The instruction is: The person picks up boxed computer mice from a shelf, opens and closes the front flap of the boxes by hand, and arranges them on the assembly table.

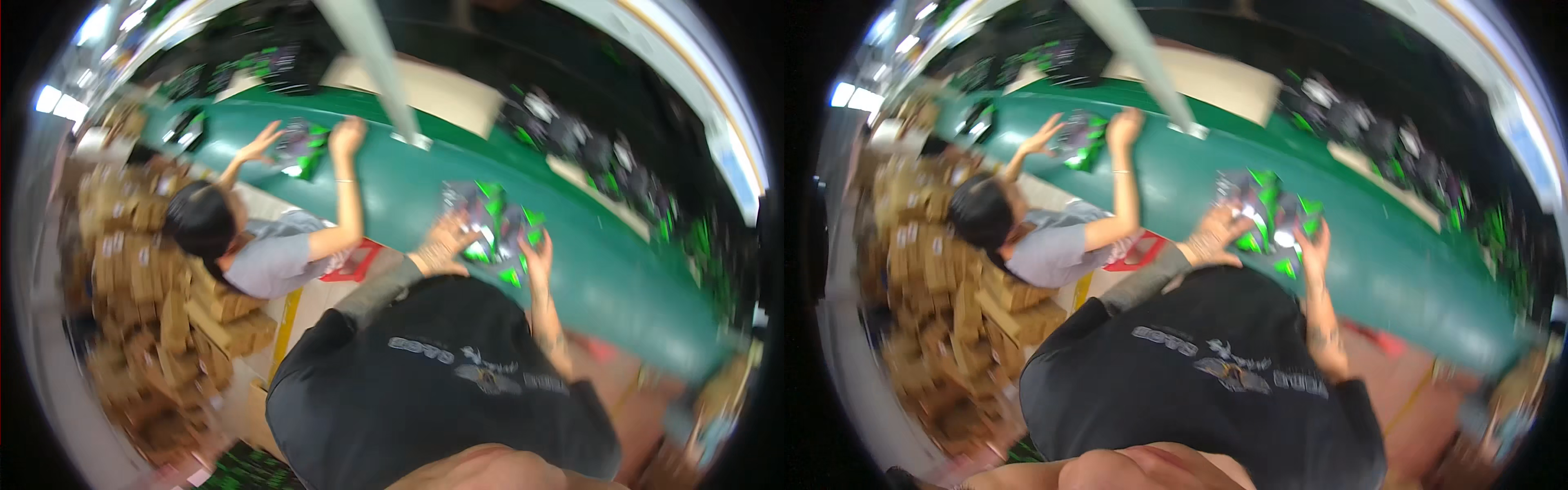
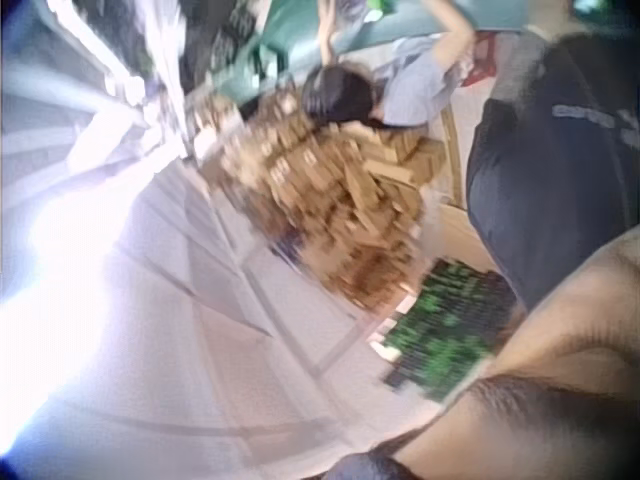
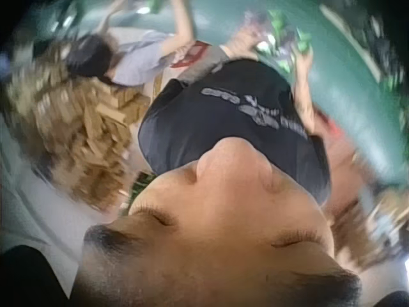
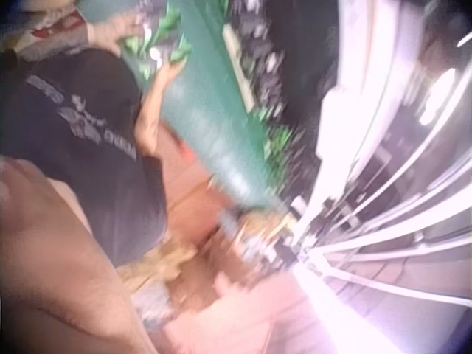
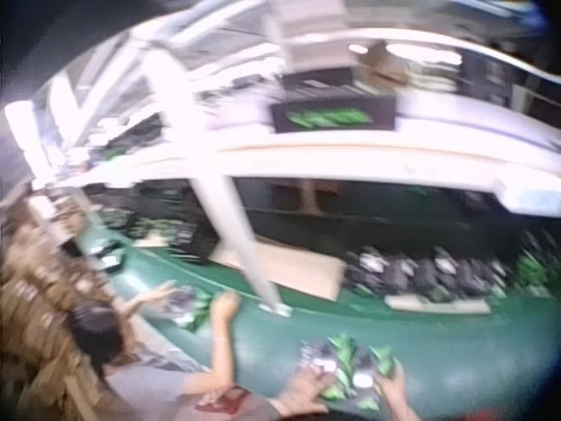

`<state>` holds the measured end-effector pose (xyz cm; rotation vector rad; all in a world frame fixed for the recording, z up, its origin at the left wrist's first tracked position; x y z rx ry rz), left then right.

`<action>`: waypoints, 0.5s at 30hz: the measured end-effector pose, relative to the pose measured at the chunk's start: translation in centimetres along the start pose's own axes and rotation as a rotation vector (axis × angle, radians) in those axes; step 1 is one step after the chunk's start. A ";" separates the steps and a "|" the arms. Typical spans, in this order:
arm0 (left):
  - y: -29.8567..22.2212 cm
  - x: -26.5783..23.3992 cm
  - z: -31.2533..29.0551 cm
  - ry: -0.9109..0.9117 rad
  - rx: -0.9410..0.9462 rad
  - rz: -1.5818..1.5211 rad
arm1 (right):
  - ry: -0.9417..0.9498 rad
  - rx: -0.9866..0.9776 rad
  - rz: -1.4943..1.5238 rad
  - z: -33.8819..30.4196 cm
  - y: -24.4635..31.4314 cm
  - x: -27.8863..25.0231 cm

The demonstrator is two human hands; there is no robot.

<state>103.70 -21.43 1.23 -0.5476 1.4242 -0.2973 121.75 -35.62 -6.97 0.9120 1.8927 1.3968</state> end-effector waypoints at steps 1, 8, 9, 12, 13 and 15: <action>1.9 1.5 -0.7 -0.028 -0.081 0.128 | -0.023 0.138 -0.152 -0.9 0.9 -0.3; 2.7 4.8 0.2 0.007 -0.080 0.248 | -0.332 -0.007 -0.017 -1.7 -3.1 -8.9; 3.1 5.1 -0.1 0.055 -0.084 0.276 | -0.291 0.119 -0.283 -1.7 -3.1 -9.4; 3.8 6.0 -0.5 0.166 -0.030 0.289 | -0.267 0.221 -0.450 -1.8 -5.0 -9.9; 4.1 5.8 -0.6 0.202 -0.033 0.216 | -0.290 0.182 -0.533 -1.3 -5.0 -9.3; 4.9 5.5 -0.3 0.229 -0.001 0.187 | -0.319 0.145 -0.612 -0.8 -4.2 -7.7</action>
Point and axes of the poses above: each hand's wrist, its own z-axis towards the middle knuckle, its own x-axis out of the palm, y = z × x, the point moved 8 cm from there along z, towards the middle knuckle, and after that the axes turned 3 degrees about -z, right-handed, at the moved point
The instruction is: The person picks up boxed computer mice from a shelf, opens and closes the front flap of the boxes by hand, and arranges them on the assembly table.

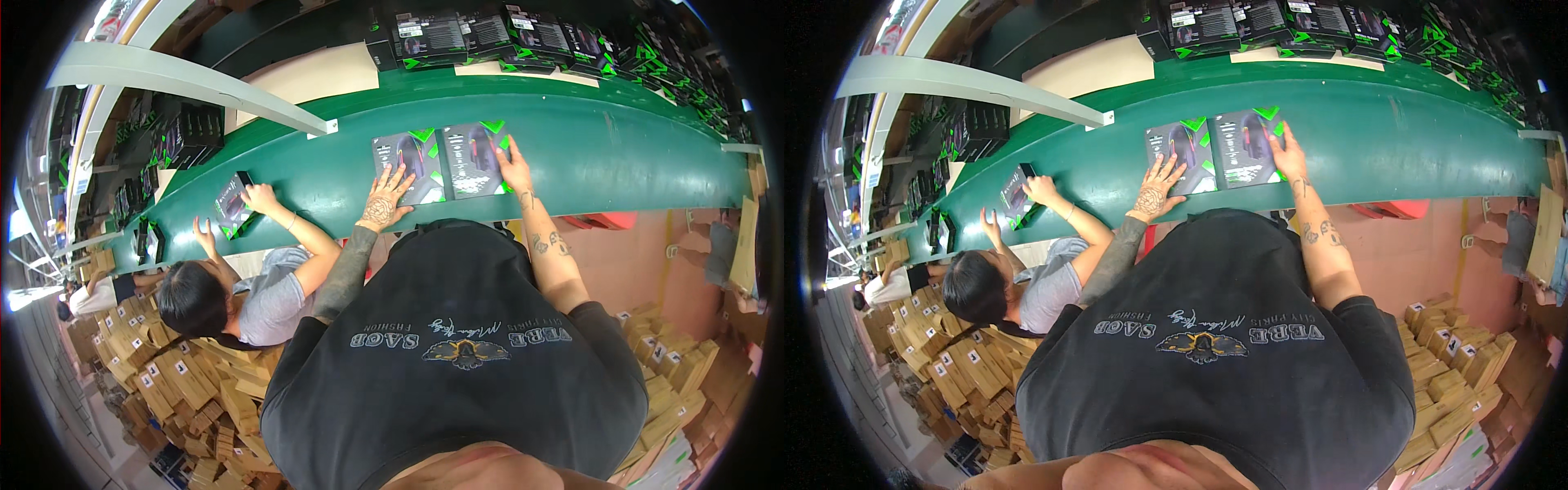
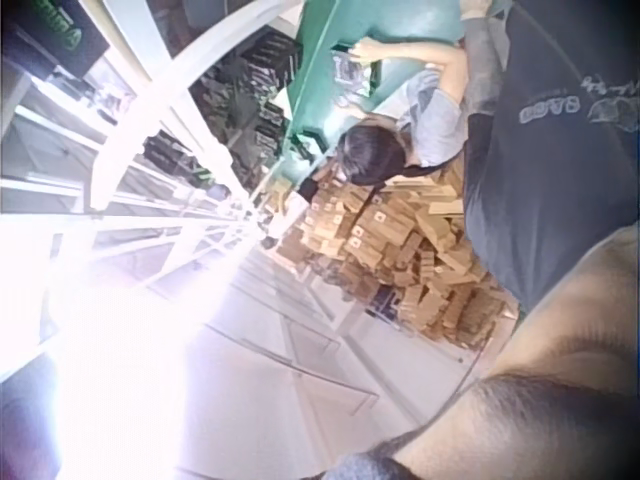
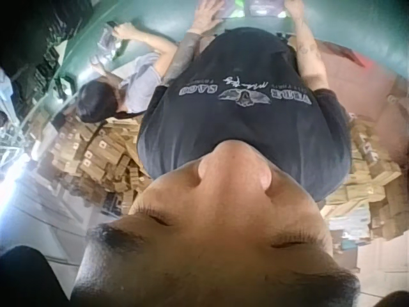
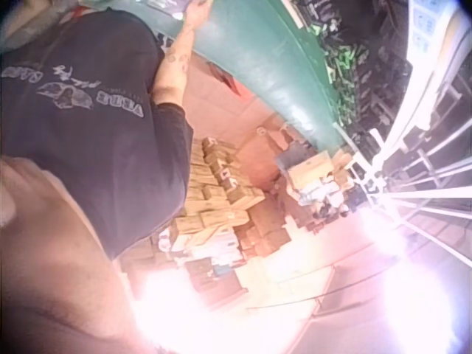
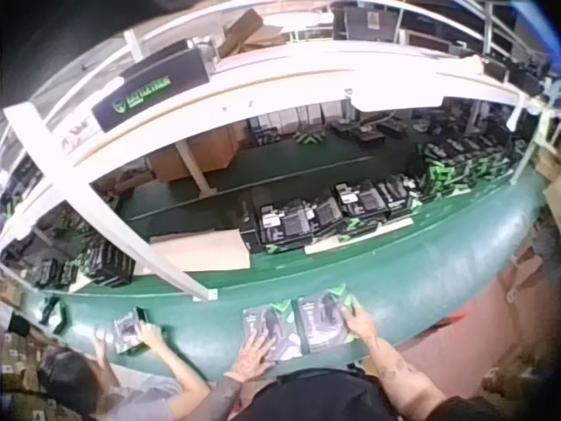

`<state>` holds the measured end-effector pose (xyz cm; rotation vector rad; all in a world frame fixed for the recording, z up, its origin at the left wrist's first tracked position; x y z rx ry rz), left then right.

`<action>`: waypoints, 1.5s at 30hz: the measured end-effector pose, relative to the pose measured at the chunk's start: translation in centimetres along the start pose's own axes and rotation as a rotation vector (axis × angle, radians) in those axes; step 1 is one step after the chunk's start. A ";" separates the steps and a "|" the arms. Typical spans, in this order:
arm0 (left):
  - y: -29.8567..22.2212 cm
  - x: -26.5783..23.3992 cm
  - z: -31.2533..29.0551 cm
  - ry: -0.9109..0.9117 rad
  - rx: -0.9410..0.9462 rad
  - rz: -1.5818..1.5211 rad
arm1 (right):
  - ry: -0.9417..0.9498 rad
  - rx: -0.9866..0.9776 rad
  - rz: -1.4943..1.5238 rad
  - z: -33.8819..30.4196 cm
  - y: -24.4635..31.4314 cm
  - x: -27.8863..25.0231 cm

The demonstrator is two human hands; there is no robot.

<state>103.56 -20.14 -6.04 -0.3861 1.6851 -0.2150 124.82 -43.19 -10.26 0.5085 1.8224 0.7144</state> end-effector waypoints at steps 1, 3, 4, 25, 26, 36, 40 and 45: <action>0.5 0.1 0.0 0.017 0.019 -0.033 | 0.064 -0.013 0.009 -0.3 1.6 1.1; 1.2 0.0 -0.6 -0.029 0.047 0.002 | 0.136 -0.033 0.015 -1.0 3.6 2.0; 2.0 -1.4 -0.6 -0.158 0.006 -0.155 | 0.169 0.007 0.042 -0.9 4.2 2.1; 0.9 -7.2 -2.7 -0.735 -0.078 -0.311 | 0.301 -0.517 -0.574 -5.6 7.5 2.5; -0.1 -6.5 -1.6 -0.651 -0.037 -0.369 | 0.300 -0.513 -0.574 -5.7 7.5 2.4; -2.6 -3.1 3.0 -0.318 0.045 -0.187 | 0.138 -0.630 -0.311 -7.1 6.2 1.0; -2.4 -2.6 4.6 -0.264 0.045 -0.093 | -0.095 -0.489 -0.172 -6.6 5.0 -1.0; -3.1 -6.2 5.2 -0.322 -0.078 -0.164 | 0.044 -0.258 -0.217 -4.9 5.6 -2.5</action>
Point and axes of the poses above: each hand's wrist, its own z-axis towards the middle knuckle, its own x-axis out of the palm, y = z × x, the point moved 8 cm from there along z, towards the middle knuckle, and after that the axes turned 3 degrees about -z, right-handed, at the moved point
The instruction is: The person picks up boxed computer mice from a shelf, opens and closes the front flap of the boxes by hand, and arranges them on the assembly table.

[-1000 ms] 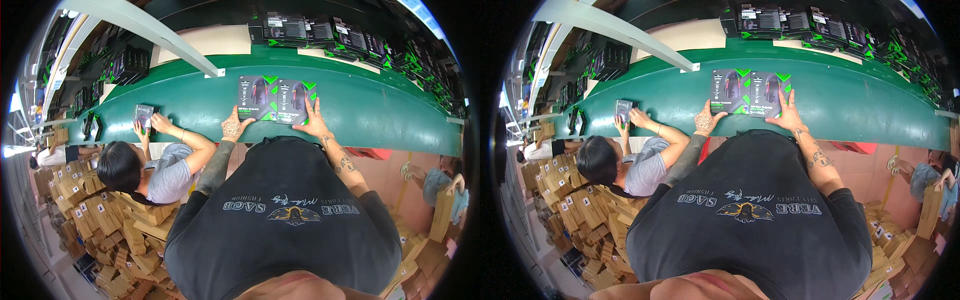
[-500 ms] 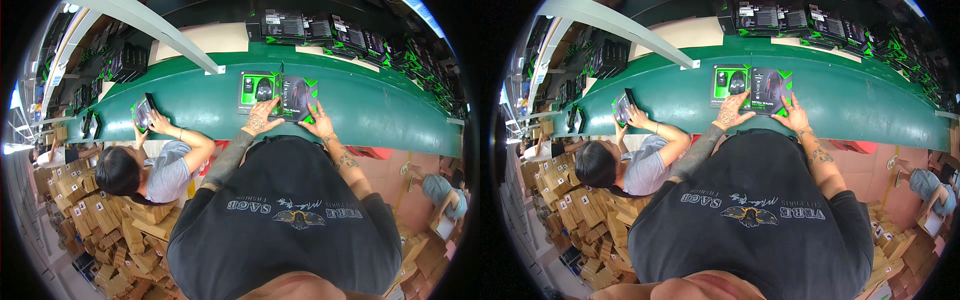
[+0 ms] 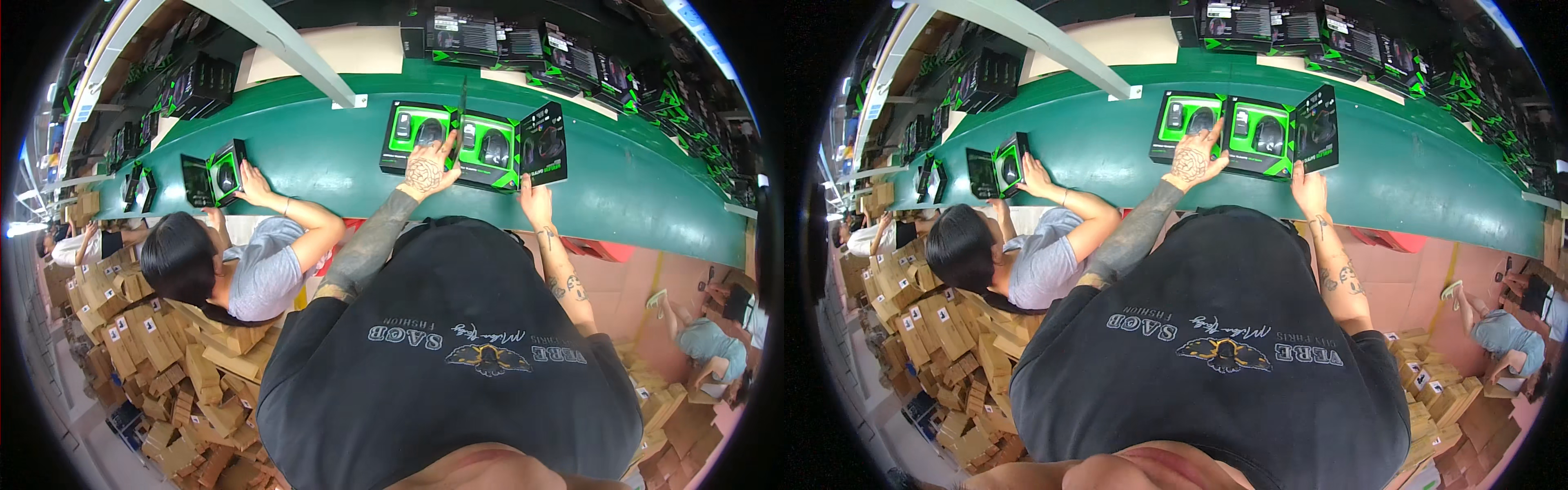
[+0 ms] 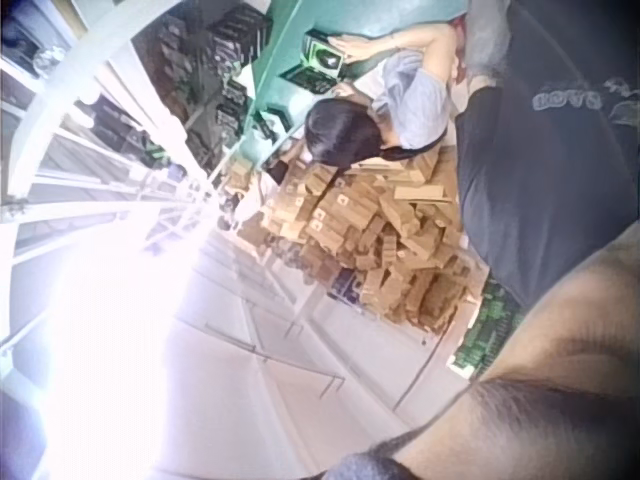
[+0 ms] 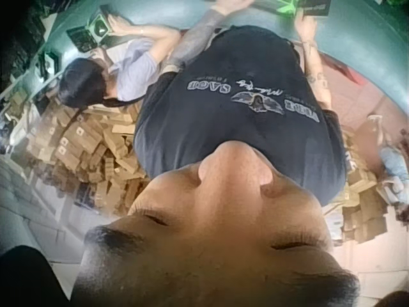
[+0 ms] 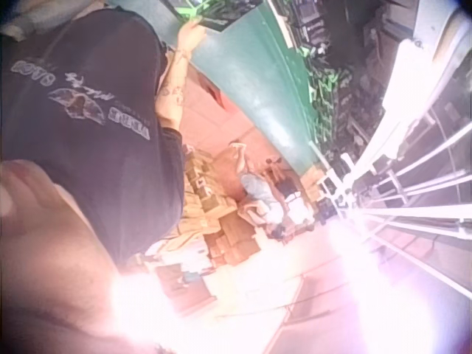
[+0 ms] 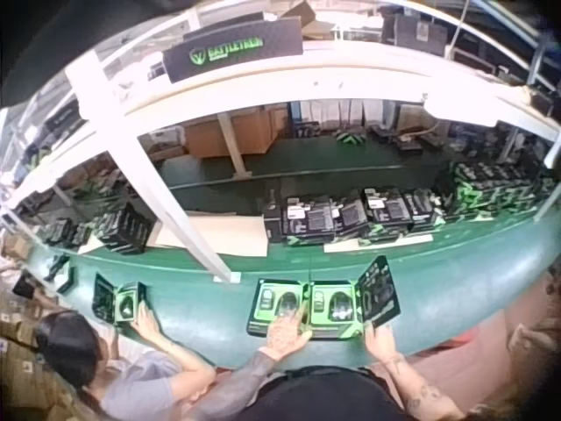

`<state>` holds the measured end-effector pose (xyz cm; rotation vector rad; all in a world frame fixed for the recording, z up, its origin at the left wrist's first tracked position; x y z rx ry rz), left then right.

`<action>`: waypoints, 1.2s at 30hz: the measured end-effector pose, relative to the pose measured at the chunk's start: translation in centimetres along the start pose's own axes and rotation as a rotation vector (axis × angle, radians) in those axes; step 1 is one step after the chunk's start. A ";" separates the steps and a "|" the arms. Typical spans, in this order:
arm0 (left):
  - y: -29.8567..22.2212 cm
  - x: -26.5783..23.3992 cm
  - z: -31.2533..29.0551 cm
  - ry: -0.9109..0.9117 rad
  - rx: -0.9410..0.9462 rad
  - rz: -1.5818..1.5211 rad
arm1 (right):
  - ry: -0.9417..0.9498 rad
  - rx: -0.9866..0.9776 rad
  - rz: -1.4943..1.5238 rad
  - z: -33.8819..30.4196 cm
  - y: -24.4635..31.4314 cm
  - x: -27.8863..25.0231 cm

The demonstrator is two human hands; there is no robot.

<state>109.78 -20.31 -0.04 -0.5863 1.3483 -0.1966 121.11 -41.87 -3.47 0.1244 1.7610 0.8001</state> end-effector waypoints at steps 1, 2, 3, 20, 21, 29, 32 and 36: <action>0.1 -0.6 0.0 -0.072 0.017 0.003 | 0.068 0.056 0.096 0.2 0.6 -0.7; -0.2 -1.4 0.3 -0.136 0.040 0.004 | 0.059 0.060 0.095 0.5 0.9 -1.6; -0.4 -1.7 0.4 -0.133 0.041 -0.009 | 0.097 0.059 0.078 0.9 1.1 -2.1; 6.6 -0.8 -7.3 -0.104 -0.452 -0.599 | 0.777 -0.127 0.354 -0.9 0.4 2.2; 7.8 -2.5 -9.4 -0.208 -0.545 -0.725 | 0.693 -0.003 0.388 -0.3 0.1 1.5; 14.1 0.9 -9.9 -0.024 -0.684 -0.415 | 0.379 0.308 0.572 2.5 -1.8 6.3; 13.1 1.9 -9.8 -0.142 -0.704 -0.599 | 0.271 0.331 1.012 2.5 -1.5 6.5; 14.3 3.3 -10.6 -0.180 -0.639 -0.885 | 0.412 0.461 0.942 3.0 -1.9 6.6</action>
Point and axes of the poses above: each hand's wrist, its own z-axis towards the middle knuckle, its own x-axis out of the palm, y = z × x, the point moved 8 cm from there along z, towards the middle knuckle, and after that the axes turned 3 degrees about -z, right-handed, at the moved point
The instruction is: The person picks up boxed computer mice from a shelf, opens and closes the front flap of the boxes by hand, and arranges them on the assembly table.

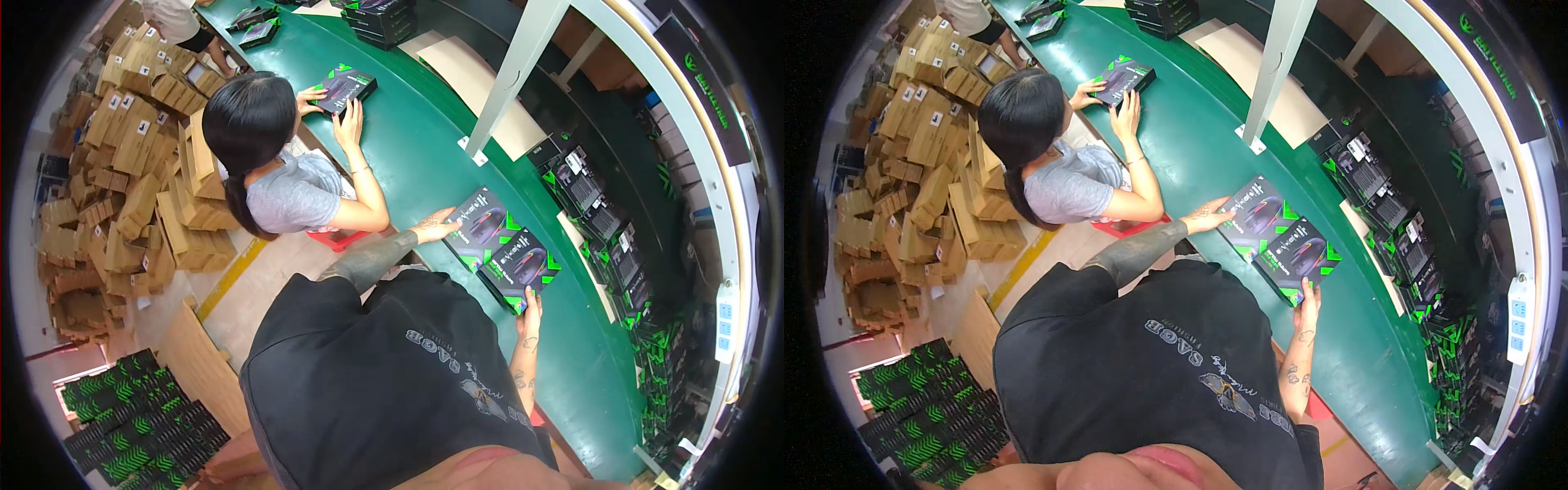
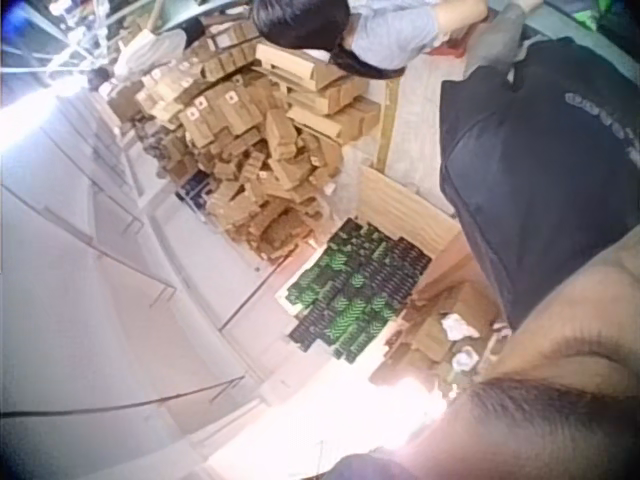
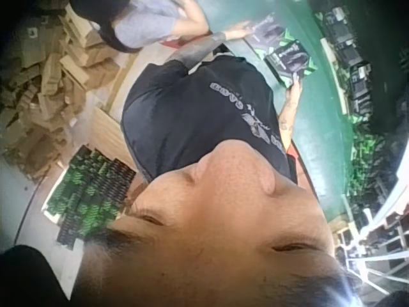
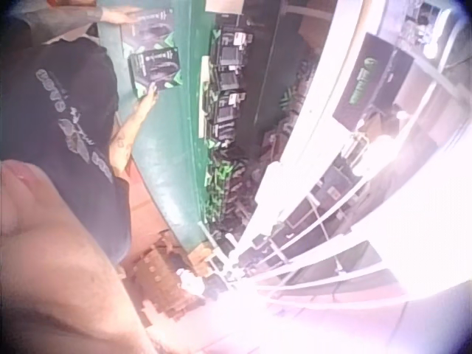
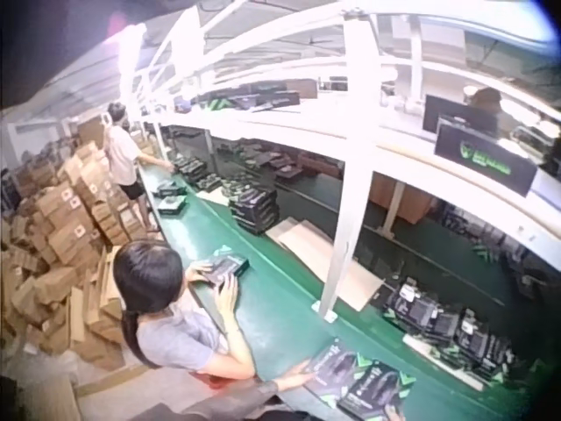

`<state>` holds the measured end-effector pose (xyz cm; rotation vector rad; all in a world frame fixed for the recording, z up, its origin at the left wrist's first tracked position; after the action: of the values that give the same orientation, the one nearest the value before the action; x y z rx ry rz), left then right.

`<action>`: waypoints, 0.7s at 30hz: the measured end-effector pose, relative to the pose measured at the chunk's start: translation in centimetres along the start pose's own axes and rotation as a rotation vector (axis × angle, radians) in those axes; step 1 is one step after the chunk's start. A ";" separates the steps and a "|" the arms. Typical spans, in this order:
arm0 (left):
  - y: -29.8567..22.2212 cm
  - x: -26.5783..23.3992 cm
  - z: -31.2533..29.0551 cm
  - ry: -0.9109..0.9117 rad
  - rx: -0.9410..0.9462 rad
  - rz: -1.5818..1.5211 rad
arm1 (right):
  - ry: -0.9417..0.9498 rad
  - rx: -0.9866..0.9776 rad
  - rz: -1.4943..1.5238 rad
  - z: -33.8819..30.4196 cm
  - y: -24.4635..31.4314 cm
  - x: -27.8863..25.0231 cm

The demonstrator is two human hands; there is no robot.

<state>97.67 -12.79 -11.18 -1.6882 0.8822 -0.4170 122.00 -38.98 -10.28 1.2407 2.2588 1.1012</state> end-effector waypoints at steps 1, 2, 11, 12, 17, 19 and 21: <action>-1.9 -0.2 -1.1 0.031 -0.019 0.003 | 0.246 -0.060 0.067 -1.1 1.8 1.8; -2.8 -0.4 -1.7 0.026 -0.015 -0.003 | 0.249 -0.064 0.060 -1.8 2.4 1.5; -1.4 2.5 -3.0 0.094 -0.217 -0.355 | 0.349 -0.214 -0.453 -3.5 1.8 9.8; -0.9 2.8 -3.1 0.097 -0.290 -0.325 | 0.420 -0.263 -0.435 -2.6 0.6 11.1; -3.5 2.1 -4.7 -0.001 -0.120 -0.371 | 0.341 -0.085 -0.374 -2.6 -0.8 12.9; -4.2 1.5 -5.3 0.024 -0.089 -0.244 | 0.337 -0.006 -0.328 -3.1 -0.8 13.1; -7.2 0.8 -7.1 0.071 -0.026 -0.094 | 0.429 0.000 -0.257 -6.0 0.7 14.8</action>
<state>95.81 -17.52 -2.42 -1.7530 0.8650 -0.5340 110.47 -29.39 -4.91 0.7331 2.6317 1.3640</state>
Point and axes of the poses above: each hand's wrist, its own z-axis towards the middle knuckle, its own x-axis out of the palm, y = z × x, the point moved 8 cm from there along z, towards the middle knuckle, and after that the axes turned 3 degrees about -z, right-handed, at the moved point
